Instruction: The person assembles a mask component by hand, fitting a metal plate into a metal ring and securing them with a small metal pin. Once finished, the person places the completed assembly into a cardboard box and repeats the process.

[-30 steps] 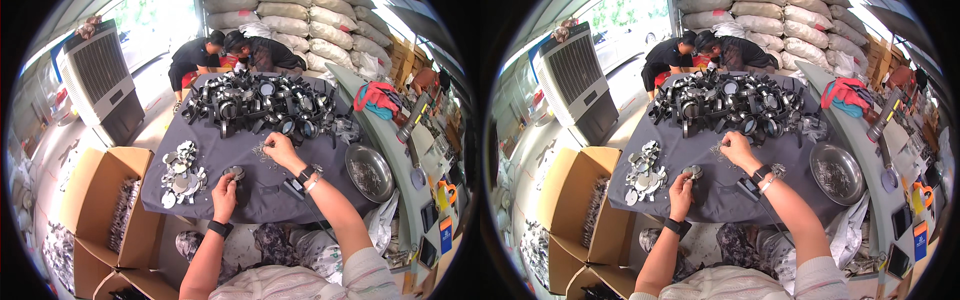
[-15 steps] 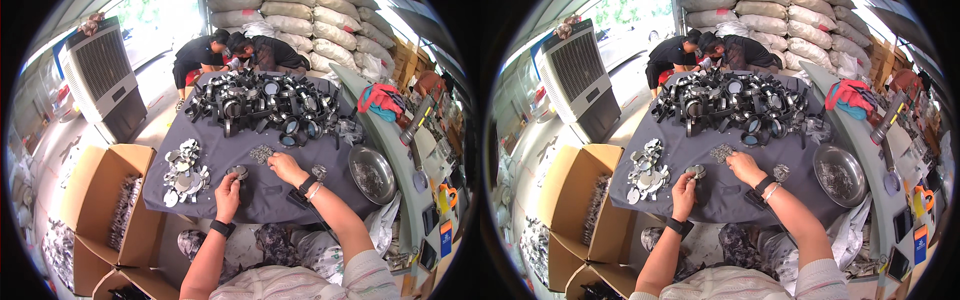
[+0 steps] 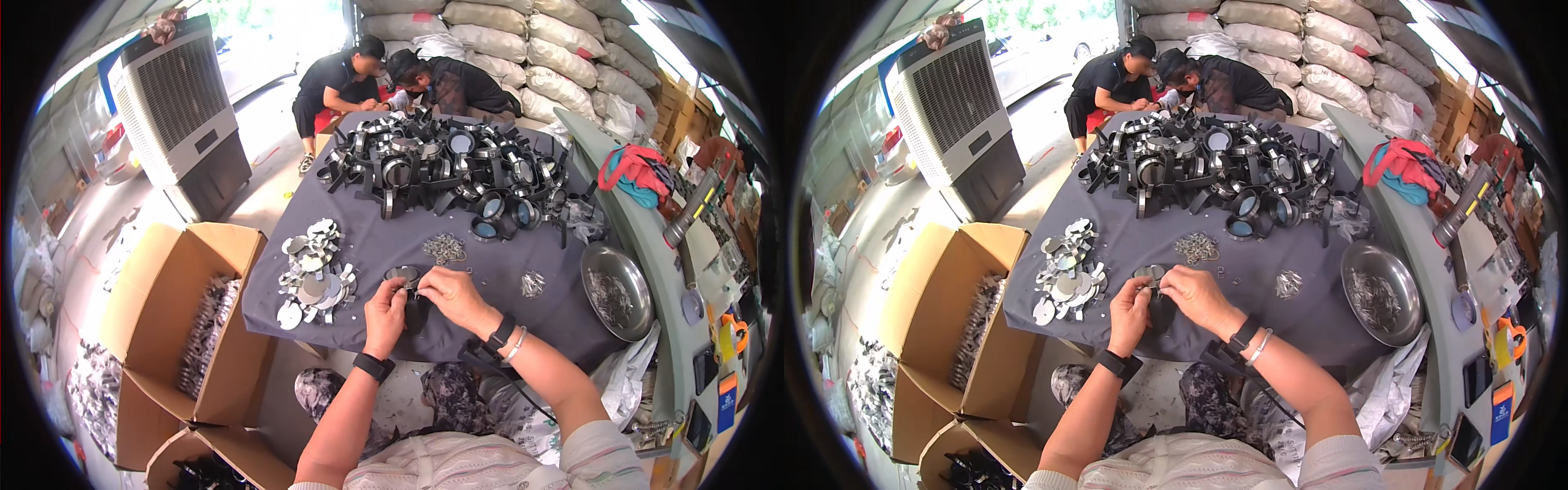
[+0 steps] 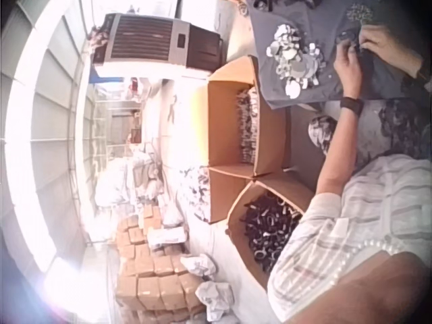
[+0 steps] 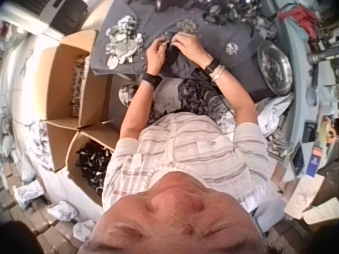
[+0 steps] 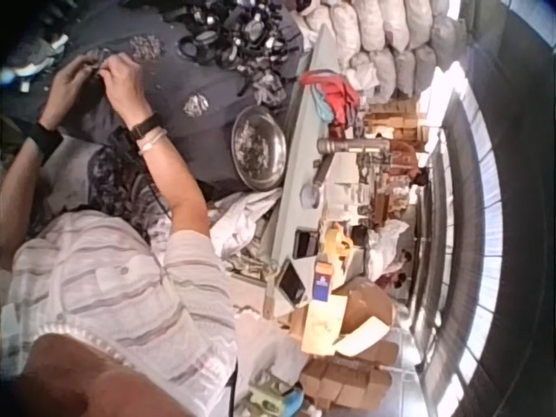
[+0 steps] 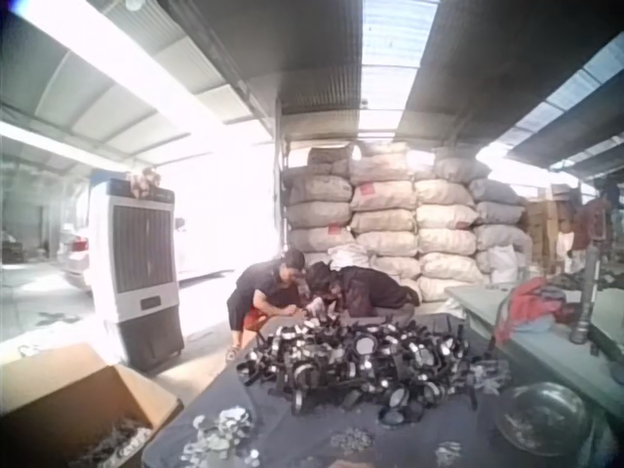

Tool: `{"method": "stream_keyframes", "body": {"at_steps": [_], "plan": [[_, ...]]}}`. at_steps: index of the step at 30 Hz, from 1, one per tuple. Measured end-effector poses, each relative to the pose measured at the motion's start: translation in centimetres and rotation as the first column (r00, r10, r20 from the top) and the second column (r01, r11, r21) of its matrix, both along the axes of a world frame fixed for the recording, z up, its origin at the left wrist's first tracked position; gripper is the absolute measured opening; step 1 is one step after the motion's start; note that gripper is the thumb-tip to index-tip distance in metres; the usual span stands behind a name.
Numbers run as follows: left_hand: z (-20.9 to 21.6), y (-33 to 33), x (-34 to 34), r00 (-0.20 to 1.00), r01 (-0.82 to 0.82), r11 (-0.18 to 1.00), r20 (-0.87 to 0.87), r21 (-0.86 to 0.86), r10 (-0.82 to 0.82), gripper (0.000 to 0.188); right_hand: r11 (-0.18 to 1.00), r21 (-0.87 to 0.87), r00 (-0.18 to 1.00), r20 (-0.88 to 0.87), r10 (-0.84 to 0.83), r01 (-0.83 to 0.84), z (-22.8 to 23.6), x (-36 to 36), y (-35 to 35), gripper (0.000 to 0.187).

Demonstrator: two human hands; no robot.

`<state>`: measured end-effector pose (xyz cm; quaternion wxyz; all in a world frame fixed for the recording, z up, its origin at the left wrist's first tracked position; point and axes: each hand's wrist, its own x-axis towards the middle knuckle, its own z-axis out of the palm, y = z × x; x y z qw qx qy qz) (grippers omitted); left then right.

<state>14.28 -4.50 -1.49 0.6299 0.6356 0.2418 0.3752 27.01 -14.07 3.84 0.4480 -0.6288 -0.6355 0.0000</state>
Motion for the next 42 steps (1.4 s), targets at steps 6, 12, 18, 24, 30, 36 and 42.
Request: {"method": "stream_keyframes", "body": {"at_steps": [6, 12, 18, 24, 30, 36, 42], "plan": [[0.0, 0.1, 0.0, 1.000, 0.018, 1.000, 0.001, -0.026, -0.018, 0.019, 0.990, 0.132, 0.981, 0.179, -0.074, 0.050, -1.2, -1.0, 1.1, 0.010], [0.3, -0.1, -0.1, 0.999, 0.036, 0.999, -0.019, -0.010, -0.036, 0.021, 0.986, 0.159, 0.876, 0.468, -0.115, 0.045, -1.3, -0.9, 1.1, 0.008], [-0.4, 0.3, -0.7, 0.994, 0.078, 0.996, 0.078, -0.045, -0.074, 0.022, 0.989, 0.147, 0.878, 0.470, -0.090, 0.023, -1.0, -1.5, 1.7, 0.006], [0.0, -0.1, 0.0, 0.997, 0.044, 0.998, 0.062, -0.037, -0.042, 0.020, 0.988, 0.148, 0.948, 0.308, -0.083, 0.038, -1.3, -1.1, 1.5, 0.005], [-0.2, 0.1, 0.0, 0.999, -0.001, 0.999, 0.033, -0.054, 0.002, 0.014, 0.985, 0.006, 0.968, 0.183, -0.173, 0.175, -1.0, 1.0, -2.0, 0.006], [0.1, 0.0, 0.4, 1.000, -0.004, 0.999, 0.022, -0.046, 0.005, 0.015, 0.734, -0.172, 0.709, 0.470, -0.525, 0.657, -1.1, 10.4, -8.9, 0.009], [0.2, 0.1, -0.1, 1.000, -0.008, 1.000, 0.007, -0.013, 0.008, 0.013, 0.692, -0.163, 0.579, 0.696, -0.425, 0.703, -3.1, 14.7, -10.4, 0.008]]}}
